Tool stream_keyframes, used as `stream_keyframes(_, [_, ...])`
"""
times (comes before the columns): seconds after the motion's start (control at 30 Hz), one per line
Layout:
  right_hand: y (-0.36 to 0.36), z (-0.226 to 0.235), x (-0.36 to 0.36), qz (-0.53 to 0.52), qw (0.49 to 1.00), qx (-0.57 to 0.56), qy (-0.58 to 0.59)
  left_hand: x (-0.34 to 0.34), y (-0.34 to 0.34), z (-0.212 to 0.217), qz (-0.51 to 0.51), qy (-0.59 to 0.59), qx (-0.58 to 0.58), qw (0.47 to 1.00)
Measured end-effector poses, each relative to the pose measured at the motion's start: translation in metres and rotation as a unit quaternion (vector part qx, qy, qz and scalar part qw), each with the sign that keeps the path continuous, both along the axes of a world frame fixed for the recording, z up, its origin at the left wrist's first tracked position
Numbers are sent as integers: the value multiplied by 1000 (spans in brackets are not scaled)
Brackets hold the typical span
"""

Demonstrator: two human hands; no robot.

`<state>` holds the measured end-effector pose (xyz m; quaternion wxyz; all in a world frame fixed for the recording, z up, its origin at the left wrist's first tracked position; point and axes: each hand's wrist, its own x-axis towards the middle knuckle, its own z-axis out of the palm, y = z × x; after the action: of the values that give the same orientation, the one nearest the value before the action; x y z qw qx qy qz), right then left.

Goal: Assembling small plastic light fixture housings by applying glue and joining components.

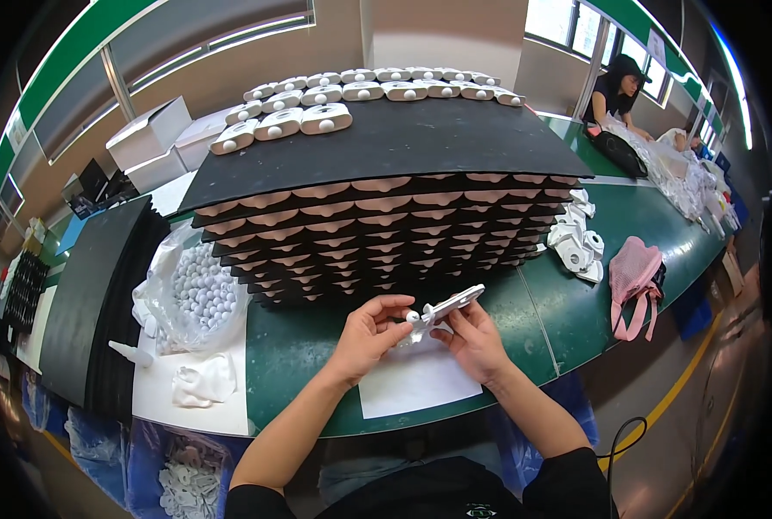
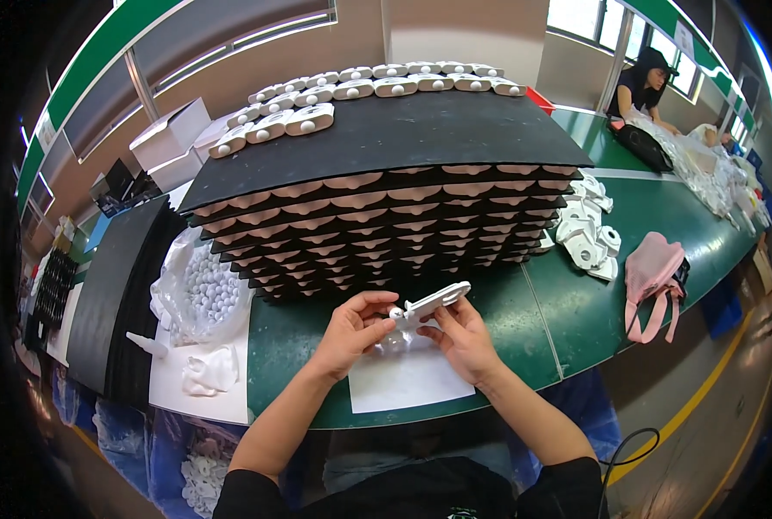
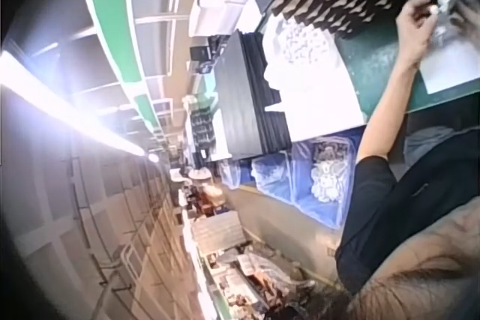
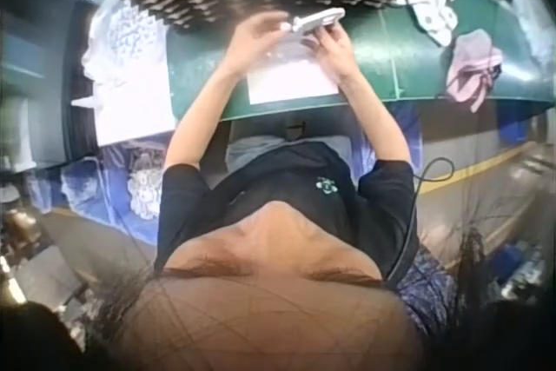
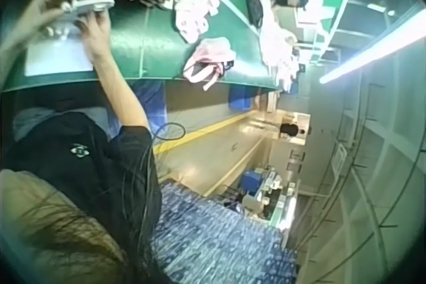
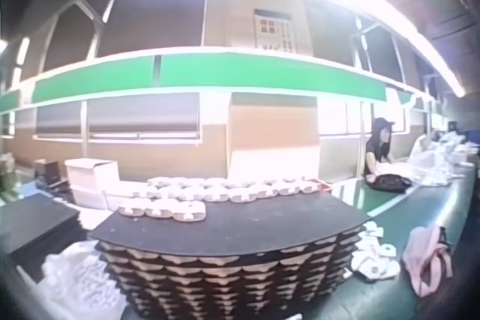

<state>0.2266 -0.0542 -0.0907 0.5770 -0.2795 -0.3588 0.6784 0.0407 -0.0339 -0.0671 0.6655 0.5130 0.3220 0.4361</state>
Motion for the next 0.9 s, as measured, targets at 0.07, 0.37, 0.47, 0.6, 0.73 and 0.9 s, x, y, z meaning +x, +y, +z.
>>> stream_keyframes(0.07, [0,0,-1,-7,1000,4,-16,-1,1,-4,-10,-24,-16,1000])
stream_keyframes(0.37, [-2,-3,-1,-8,998,45,-32,0,-1,2,-19,21,-26,999])
stream_keyframes(0.47, [-1,-5,0,-8,998,49,-36,0,-1,3,-22,25,-30,999])
stream_keyframes(0.6, [-3,2,-4,2,998,25,-61,1,2,-7,10,33,60,998])
stream_keyframes(0.73, [-4,8,2,33,983,94,-154,-3,-2,-6,102,169,324,925])
stream_keyframes(0.9, [3,65,2,56,925,245,-284,-6,3,-9,127,87,309,939])
